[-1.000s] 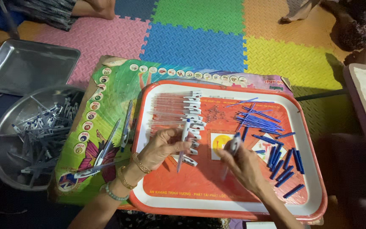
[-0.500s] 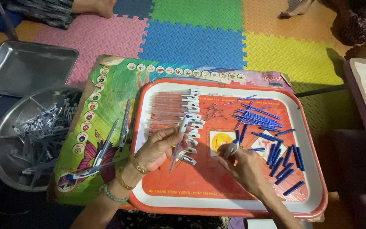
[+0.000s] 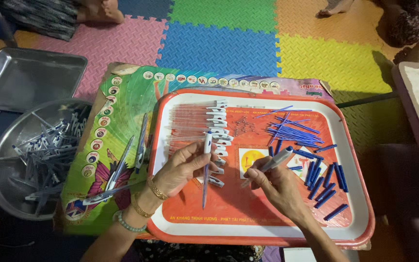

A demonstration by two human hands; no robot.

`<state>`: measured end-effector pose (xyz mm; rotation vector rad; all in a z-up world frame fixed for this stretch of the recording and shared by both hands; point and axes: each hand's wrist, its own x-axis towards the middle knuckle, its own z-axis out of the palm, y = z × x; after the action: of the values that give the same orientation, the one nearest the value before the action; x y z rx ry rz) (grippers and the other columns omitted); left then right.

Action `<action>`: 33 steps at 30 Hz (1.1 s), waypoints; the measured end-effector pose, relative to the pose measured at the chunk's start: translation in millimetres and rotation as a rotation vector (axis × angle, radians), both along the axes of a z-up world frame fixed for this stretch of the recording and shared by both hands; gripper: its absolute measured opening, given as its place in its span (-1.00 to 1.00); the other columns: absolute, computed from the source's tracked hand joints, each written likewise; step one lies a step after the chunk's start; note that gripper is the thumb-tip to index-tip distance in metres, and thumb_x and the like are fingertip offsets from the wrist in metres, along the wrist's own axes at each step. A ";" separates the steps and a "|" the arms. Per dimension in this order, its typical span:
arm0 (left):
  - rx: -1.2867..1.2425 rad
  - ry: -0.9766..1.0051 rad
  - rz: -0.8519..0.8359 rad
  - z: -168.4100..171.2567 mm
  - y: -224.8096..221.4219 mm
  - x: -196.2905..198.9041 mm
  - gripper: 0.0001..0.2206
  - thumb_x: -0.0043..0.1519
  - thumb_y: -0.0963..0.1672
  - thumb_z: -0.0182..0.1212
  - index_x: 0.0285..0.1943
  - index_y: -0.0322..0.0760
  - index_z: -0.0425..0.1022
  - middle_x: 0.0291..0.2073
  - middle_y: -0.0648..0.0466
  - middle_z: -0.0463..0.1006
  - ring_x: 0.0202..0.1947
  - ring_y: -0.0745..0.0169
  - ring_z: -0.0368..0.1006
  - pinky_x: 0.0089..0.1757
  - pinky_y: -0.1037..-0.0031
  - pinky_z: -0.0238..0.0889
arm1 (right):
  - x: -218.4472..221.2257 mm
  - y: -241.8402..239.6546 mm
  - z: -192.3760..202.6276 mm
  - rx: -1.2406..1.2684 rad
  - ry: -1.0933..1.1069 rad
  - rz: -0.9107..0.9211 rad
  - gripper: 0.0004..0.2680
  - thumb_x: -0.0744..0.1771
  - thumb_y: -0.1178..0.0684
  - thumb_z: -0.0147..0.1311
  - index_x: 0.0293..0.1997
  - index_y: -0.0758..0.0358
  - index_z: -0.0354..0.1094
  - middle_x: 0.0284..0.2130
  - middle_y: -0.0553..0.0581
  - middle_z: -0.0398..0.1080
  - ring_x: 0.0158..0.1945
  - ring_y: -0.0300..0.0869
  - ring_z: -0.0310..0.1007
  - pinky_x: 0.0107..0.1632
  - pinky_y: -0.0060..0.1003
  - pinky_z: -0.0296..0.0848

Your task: The person assembles ballpoint pens by placing blue ink cartridges into white and blue pen barrels and attaching white clips. They work on a red tray while sitting on a foam mat floor.

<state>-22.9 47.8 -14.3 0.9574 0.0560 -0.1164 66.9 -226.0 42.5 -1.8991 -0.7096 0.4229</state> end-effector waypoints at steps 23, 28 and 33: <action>0.994 -0.616 0.306 -5.4 -30.6 -44.6 -0.84 0.54 -0.14 0.01 0.12 -0.30 0.48 0.08 -0.07 0.70 -0.22 0.20 0.61 -0.15 0.41 0.67 | -2.3 -9.5 -24.5 0.335 0.157 -0.019 -0.89 0.40 0.14 0.22 -0.04 0.32 0.43 -0.24 0.22 0.61 -0.23 -0.13 0.70 -0.16 -0.28 0.77; 0.522 -0.326 0.147 13.9 -31.4 -40.5 -0.63 0.48 -0.23 0.09 0.48 -0.45 0.31 0.10 -0.13 0.61 -0.01 0.00 0.76 -0.32 0.32 0.81 | -18.8 -1.8 -9.3 0.427 0.159 -0.075 -0.87 0.38 0.18 0.26 0.00 0.36 0.49 -0.29 0.19 0.54 -0.34 -0.16 0.61 -0.15 -0.27 0.70; 0.375 -0.188 0.062 11.6 -33.8 -37.5 -0.55 0.42 -0.19 0.25 0.50 -0.47 0.41 0.16 -0.03 0.67 0.08 0.19 0.66 0.21 0.41 0.55 | -36.3 19.0 -21.5 0.667 0.206 -0.020 -0.90 0.43 0.22 0.17 0.03 0.41 0.40 -0.17 0.37 0.60 -0.14 0.02 0.68 0.03 -0.14 0.72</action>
<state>-60.3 14.0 -2.7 1.3361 -0.0685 0.0438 30.6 -207.0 21.0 -1.2148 -0.5968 0.3107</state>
